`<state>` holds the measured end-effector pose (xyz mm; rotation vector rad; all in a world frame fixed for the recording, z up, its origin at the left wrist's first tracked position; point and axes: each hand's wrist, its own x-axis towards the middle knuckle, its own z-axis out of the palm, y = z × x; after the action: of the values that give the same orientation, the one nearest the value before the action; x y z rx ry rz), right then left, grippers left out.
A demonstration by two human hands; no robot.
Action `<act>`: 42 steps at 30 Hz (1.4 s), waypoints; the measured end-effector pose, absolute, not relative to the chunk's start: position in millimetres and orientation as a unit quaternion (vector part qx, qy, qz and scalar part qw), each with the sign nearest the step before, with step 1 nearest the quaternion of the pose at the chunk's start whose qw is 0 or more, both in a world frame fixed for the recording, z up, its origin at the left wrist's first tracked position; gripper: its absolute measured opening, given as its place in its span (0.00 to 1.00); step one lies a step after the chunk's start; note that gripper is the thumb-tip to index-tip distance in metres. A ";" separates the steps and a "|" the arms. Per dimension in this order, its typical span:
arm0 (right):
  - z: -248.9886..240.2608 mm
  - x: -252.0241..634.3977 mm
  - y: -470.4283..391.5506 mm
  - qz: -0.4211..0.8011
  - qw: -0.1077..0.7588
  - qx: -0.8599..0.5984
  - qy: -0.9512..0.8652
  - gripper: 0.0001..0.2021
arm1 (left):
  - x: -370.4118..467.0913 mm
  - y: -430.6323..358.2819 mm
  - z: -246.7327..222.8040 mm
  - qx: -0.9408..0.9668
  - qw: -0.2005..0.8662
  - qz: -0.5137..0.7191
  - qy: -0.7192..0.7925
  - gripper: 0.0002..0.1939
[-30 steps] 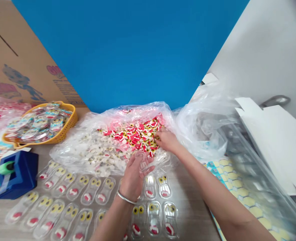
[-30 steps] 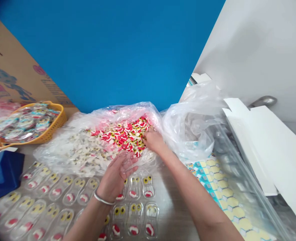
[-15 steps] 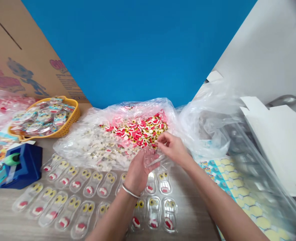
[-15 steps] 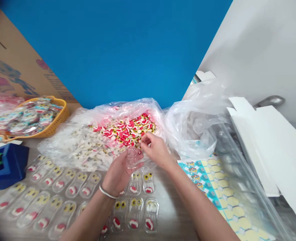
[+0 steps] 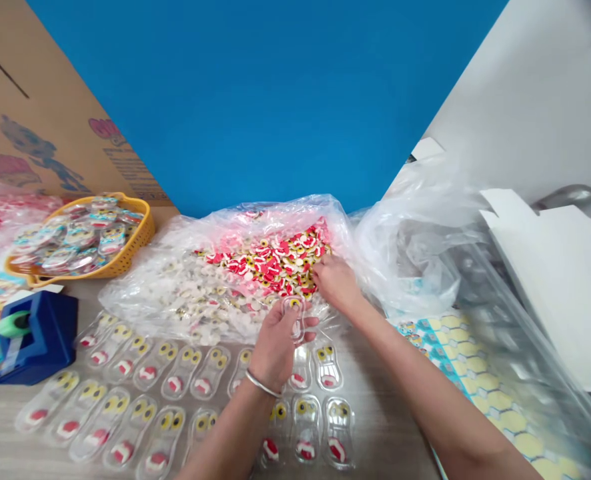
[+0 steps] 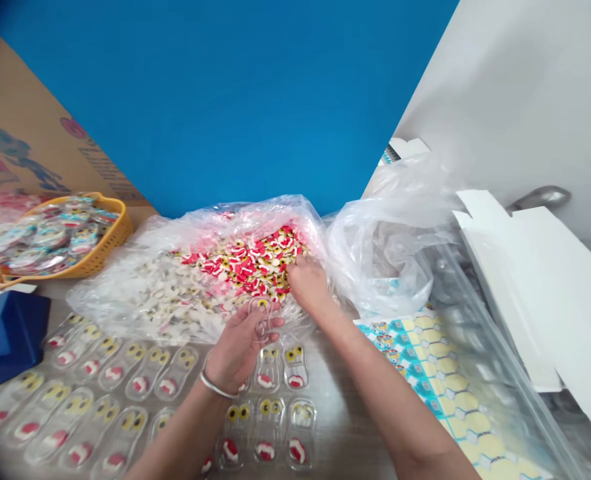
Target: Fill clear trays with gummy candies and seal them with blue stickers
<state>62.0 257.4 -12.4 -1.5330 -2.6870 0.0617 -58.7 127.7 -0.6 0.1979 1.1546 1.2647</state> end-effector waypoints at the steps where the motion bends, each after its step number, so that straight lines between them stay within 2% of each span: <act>1: -13.6 59.2 260.3 0.023 0.019 -0.496 -0.868 0.10 | -58.3 128.0 -0.8 0.084 0.650 0.558 0.509 0.11; 3: -13.1 57.5 262.0 0.047 0.041 -0.515 -0.855 0.09 | -58.5 127.9 -1.4 0.075 0.650 0.563 0.504 0.11; 5: -8.8 61.5 257.8 0.106 0.102 -0.533 -0.833 0.07 | -59.7 127.0 -1.6 0.062 0.652 0.572 0.493 0.11; 8: 1.4 73.1 240.5 0.286 0.192 -0.482 -0.806 0.05 | -60.5 125.8 -0.3 0.052 0.657 0.582 0.476 0.11; 10: 7.9 79.4 223.7 0.404 0.206 -0.420 -0.786 0.05 | -58.4 125.7 1.2 0.060 0.661 0.579 0.473 0.10; 12: 13.3 82.1 206.4 0.448 0.201 -0.396 -0.776 0.06 | -53.5 125.4 2.4 0.075 0.662 0.573 0.477 0.10; 18: 22.8 80.4 176.9 0.340 0.198 -0.488 -0.779 0.06 | -35.1 119.8 2.6 0.092 0.648 0.566 0.501 0.07; 24: 8.9 80.6 206.7 0.282 0.185 -0.476 -0.812 0.09 | -37.1 117.1 -0.6 0.085 0.641 0.571 0.506 0.08; 28: -4.7 66.0 248.0 0.133 0.113 -0.512 -0.841 0.13 | -42.7 118.7 -0.6 0.076 0.632 0.578 0.511 0.10; 30: -9.7 57.6 263.2 0.102 0.068 -0.496 -0.860 0.14 | -45.0 118.9 -0.3 0.077 0.634 0.578 0.509 0.11; 32: -13.2 52.5 273.0 0.098 0.051 -0.480 -0.870 0.13 | -46.9 118.8 -0.1 0.069 0.637 0.580 0.503 0.12; 37: -12.1 56.2 279.6 0.104 0.081 -0.469 -0.873 0.09 | -49.2 119.1 1.9 0.045 0.649 0.596 0.471 0.09; 42: 8.1 67.7 235.9 0.118 0.132 -0.441 -0.880 0.05 | -49.5 118.0 6.0 0.007 0.650 0.614 0.449 0.06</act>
<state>67.7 235.9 8.1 -1.2787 -2.5538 0.3424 -49.5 118.0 6.0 0.0162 1.0202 1.3941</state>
